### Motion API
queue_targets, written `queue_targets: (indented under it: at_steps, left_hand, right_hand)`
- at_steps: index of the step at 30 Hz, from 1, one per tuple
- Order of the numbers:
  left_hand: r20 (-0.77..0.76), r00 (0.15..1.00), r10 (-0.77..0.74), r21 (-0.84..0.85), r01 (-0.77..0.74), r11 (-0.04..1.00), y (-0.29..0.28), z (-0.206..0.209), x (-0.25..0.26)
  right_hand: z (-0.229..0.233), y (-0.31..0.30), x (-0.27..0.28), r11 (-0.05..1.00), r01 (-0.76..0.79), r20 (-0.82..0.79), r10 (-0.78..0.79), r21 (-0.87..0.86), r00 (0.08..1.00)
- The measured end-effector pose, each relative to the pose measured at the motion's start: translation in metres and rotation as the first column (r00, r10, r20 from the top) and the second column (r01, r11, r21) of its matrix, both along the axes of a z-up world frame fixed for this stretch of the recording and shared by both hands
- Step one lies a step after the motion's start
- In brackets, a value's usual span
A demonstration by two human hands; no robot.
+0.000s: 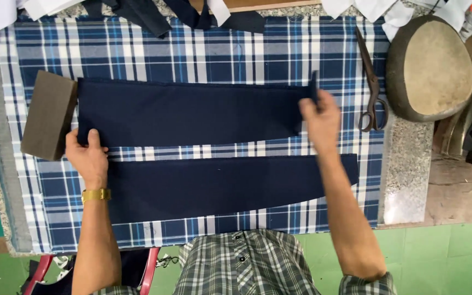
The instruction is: The person cuts a piece of dark blue fabric with scissors, then irons it on a plaid-covered table using a steam iron. They fold the fabric, place it on a red chair, and continue to handle and align additional fabric pieces on the table.
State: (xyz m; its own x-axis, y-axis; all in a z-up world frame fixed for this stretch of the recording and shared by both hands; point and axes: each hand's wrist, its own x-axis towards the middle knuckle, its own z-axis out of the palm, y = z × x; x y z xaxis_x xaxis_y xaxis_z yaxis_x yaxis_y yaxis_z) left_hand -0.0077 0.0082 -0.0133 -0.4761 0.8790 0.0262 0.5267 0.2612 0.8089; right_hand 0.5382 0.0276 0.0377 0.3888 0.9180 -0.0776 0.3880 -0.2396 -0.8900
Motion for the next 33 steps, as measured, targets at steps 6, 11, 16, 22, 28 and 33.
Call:
queue_targets:
  at_steps: [6,11,16,22,28,33]
  left_hand:
    - [-0.059,0.998,0.015,-0.039,-0.018,0.999,-0.002,-0.009,-0.004]
    - [0.008,1.0,-0.008,0.127,0.007,0.992,-0.004,-0.023,-0.012]
    - [-0.015,1.0,0.023,0.124,-0.02,0.992,-0.004,-0.02,-0.008]
    - [-0.048,0.999,0.003,0.129,0.004,0.992,-0.003,-0.013,-0.003]
    - [-0.062,0.998,0.003,0.12,0.005,0.993,-0.003,-0.013,-0.003]
    - [-0.044,0.999,0.016,0.128,-0.011,0.992,-0.002,-0.016,-0.001]
  right_hand:
    - [0.027,-0.034,-0.163,0.898,-0.436,-0.127,0.427,-0.052,0.895]
    - [0.012,-0.098,-0.217,0.342,-0.935,-0.071,0.934,-0.099,0.349]
    - [0.002,-0.104,-0.214,0.322,-0.936,-0.22,0.912,-0.143,0.347]
    - [-0.018,-0.08,-0.216,0.55,-0.821,0.023,0.833,-0.154,0.553]
    - [-0.016,-0.021,-0.23,0.765,-0.644,0.369,0.596,0.011,0.714]
    - [-0.046,0.012,-0.238,0.837,-0.545,0.491,0.46,0.037,0.74]
